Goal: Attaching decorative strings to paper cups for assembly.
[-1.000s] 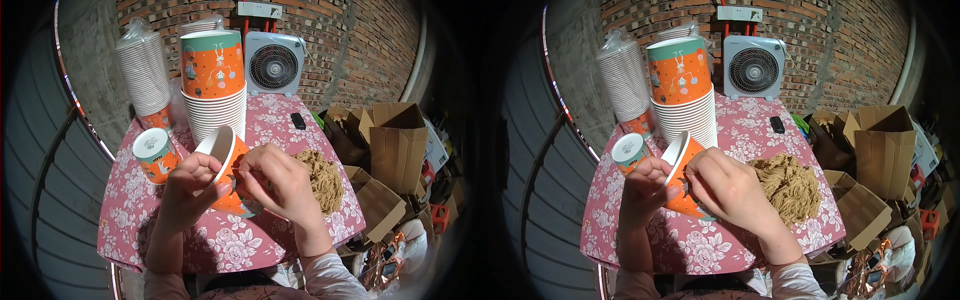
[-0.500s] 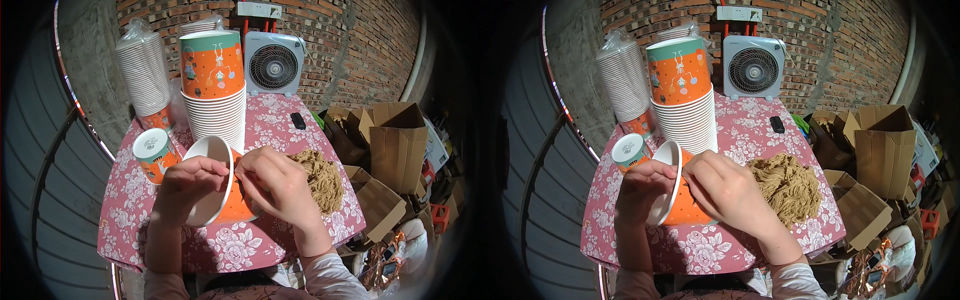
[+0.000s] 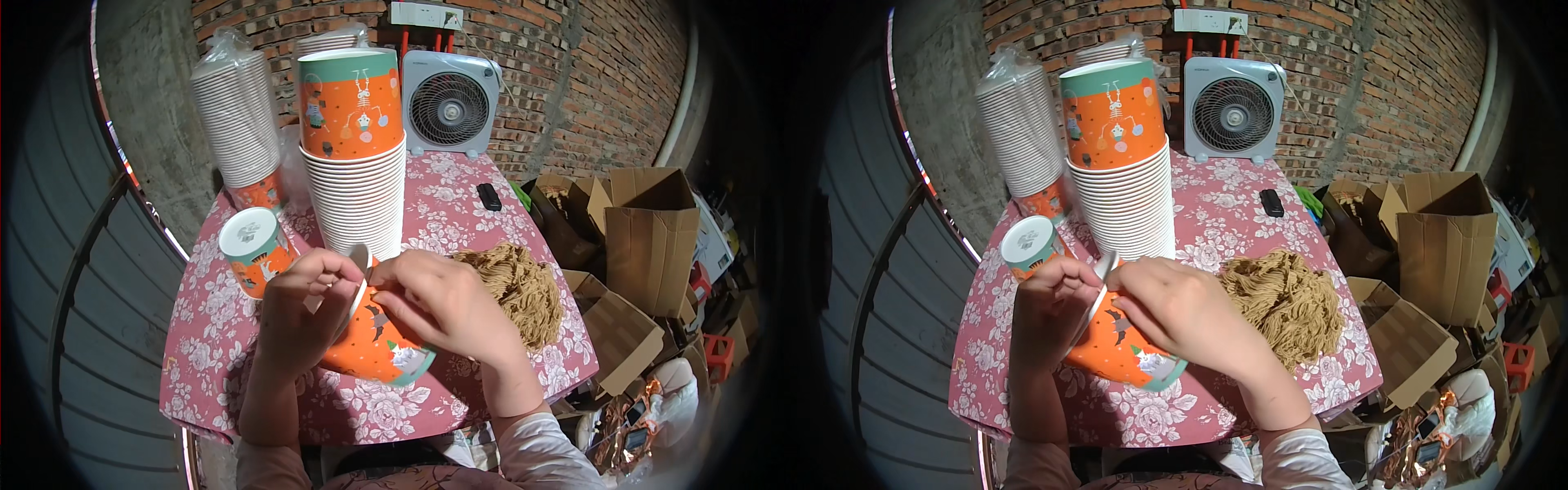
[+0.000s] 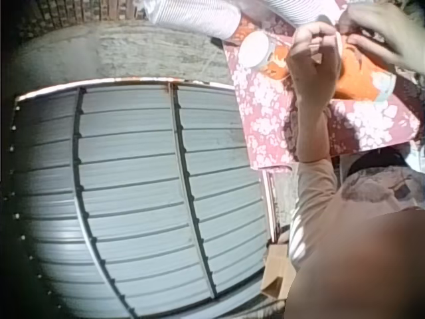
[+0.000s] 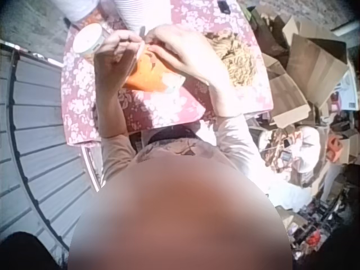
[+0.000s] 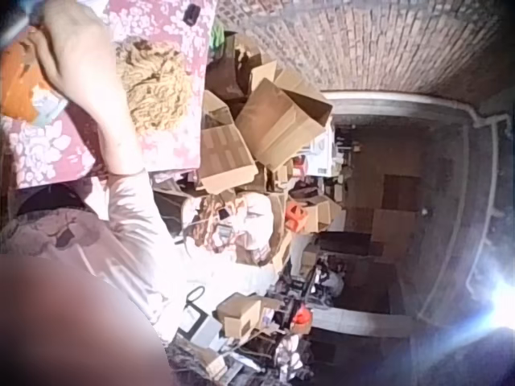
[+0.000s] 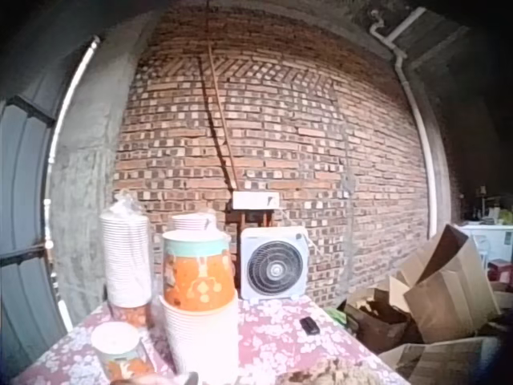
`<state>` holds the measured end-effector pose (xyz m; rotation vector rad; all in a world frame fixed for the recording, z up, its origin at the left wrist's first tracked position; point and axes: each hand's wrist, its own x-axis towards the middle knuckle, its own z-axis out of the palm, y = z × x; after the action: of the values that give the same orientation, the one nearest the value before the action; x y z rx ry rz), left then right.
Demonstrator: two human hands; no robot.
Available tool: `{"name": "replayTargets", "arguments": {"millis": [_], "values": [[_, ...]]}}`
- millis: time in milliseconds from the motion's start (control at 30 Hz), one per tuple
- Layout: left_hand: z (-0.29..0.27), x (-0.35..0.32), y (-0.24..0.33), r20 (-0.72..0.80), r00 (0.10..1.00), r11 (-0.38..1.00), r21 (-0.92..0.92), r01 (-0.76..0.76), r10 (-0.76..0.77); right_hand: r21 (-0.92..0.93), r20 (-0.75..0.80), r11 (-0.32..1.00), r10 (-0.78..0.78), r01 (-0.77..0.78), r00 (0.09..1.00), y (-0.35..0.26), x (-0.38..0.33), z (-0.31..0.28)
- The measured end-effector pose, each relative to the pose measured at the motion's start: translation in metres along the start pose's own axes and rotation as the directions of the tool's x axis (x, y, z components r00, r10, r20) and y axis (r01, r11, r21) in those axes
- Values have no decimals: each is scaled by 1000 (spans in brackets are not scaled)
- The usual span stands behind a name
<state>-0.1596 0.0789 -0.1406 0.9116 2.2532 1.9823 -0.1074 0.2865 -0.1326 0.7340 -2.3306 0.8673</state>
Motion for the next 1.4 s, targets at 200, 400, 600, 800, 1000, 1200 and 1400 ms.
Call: {"name": "replayTargets", "arguments": {"millis": [200,400,600,800,1000,1200,1400], "values": [[1,-1,-2,15,998,995,80,-59,58,73,-34,997,13,-11,999,11,2,-6],[12,5,-12,13,842,817,234,-527,539,153,-20,988,3,0,1000,4,5,10],[1,1,-8,137,988,978,-202,-42,71,314,-80,949,8,18,997,11,2,3],[3,11,-19,232,972,997,-79,-12,30,351,-88,936,-4,35,996,14,3,5],[8,14,-25,131,989,990,-130,-53,70,332,-77,943,11,15,997,15,4,1],[10,17,-29,243,970,991,-123,48,-17,320,-1,947,-22,21,1000,21,2,-7],[-2,19,-29,252,952,945,-232,232,-172,329,85,944,-54,23,995,25,-3,-30]]}}
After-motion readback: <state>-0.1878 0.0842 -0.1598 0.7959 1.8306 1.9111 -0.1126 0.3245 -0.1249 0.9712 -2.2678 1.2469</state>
